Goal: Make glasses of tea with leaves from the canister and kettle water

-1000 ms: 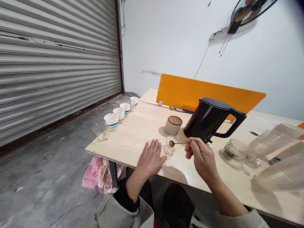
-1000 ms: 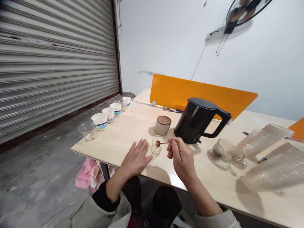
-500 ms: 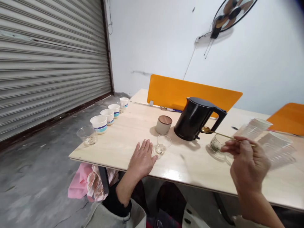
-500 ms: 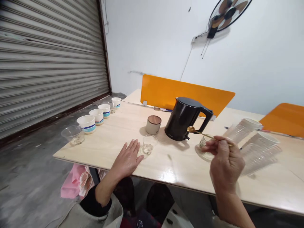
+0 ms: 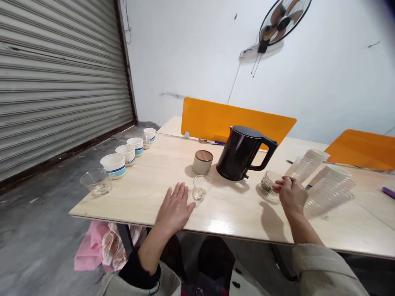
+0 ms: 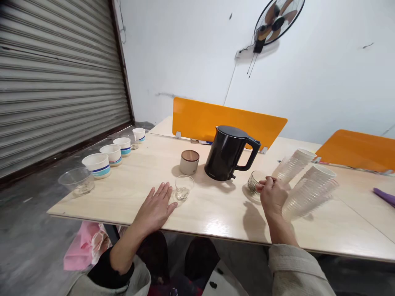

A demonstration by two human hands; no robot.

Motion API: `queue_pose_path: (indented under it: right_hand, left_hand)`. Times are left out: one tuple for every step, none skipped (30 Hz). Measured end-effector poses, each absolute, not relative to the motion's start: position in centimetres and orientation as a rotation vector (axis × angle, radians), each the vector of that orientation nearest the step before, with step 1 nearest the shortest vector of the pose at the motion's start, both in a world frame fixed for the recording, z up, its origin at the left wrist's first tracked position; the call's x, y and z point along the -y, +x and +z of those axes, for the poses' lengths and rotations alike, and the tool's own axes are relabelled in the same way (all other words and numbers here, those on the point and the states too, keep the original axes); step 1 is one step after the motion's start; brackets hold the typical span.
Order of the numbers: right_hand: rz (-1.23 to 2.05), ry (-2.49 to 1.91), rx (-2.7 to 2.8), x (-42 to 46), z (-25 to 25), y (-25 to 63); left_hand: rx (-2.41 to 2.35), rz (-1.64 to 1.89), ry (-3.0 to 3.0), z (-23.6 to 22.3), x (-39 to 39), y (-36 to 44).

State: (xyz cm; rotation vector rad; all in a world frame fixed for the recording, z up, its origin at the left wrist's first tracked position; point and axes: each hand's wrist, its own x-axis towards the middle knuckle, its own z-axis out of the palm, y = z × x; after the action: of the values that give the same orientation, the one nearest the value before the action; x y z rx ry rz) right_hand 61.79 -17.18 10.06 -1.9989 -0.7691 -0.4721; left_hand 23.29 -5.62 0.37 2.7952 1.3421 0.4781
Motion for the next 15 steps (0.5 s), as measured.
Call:
queue_pose_path:
  right_hand:
    - [-0.421,-1.991,0.747,17.1,9.9,61.9]
    - [-0.379,-1.983,0.729,17.1,9.8,61.8]
    - [-0.348,-1.967,0.715,17.3,9.9,61.5]
    - [-0.33,-1.945,0.715,17.7,9.9,61.1]
    - [-0.318,-1.916,0.713,18.1,10.0,60.4]
    - [-0.316,-1.881,0.705,18.7,10.0,59.5]
    - [-0.319,-1.846,0.698,19.3,10.0,58.5]
    - [-0.333,-1.812,0.691,20.0,9.8,57.4]
    - [-0.347,-1.783,0.703,20.5,9.5,56.2]
    - [-0.347,-1.763,0.733,20.9,9.1,54.9]
    - [-0.331,-1.752,0.783,21.1,8.4,53.6]
    - [-0.286,-1.76,0.862,21.0,7.7,52.3]
    - [-0.217,-1.782,0.967,20.7,6.8,51.1]
    - [-0.125,-1.816,1.099,20.1,5.9,50.0]
    - [-0.043,-1.845,1.237,19.4,5.0,49.1]
  left_hand:
    - [-1.34,0.479,2.796,0.3,5.6,23.3]
    - [-1.336,0.478,2.798,0.3,5.6,23.2]
    - [-1.332,0.476,2.8,0.3,5.6,23.2]
    - [-1.33,0.473,2.802,0.3,5.6,23.2]
    - [-1.33,0.473,2.804,0.3,5.6,23.1]
    - [-1.332,0.475,2.807,0.3,5.6,23.1]
    - [-1.335,0.478,2.81,0.3,5.6,23.1]
    - [-1.337,0.483,2.814,0.3,5.6,23.1]
    - [-1.338,0.489,2.818,0.3,5.6,23.1]
    - [-1.336,0.492,2.819,0.4,5.5,23.1]
    - [-1.333,0.49,2.818,0.4,5.5,23.1]
    - [-1.331,0.484,2.813,0.5,5.5,23.1]
    - [-1.331,0.475,2.804,0.5,5.5,23.1]
    - [-1.331,0.463,2.794,0.6,5.5,23.1]
    - [-1.328,0.451,2.784,0.7,5.5,23.0]
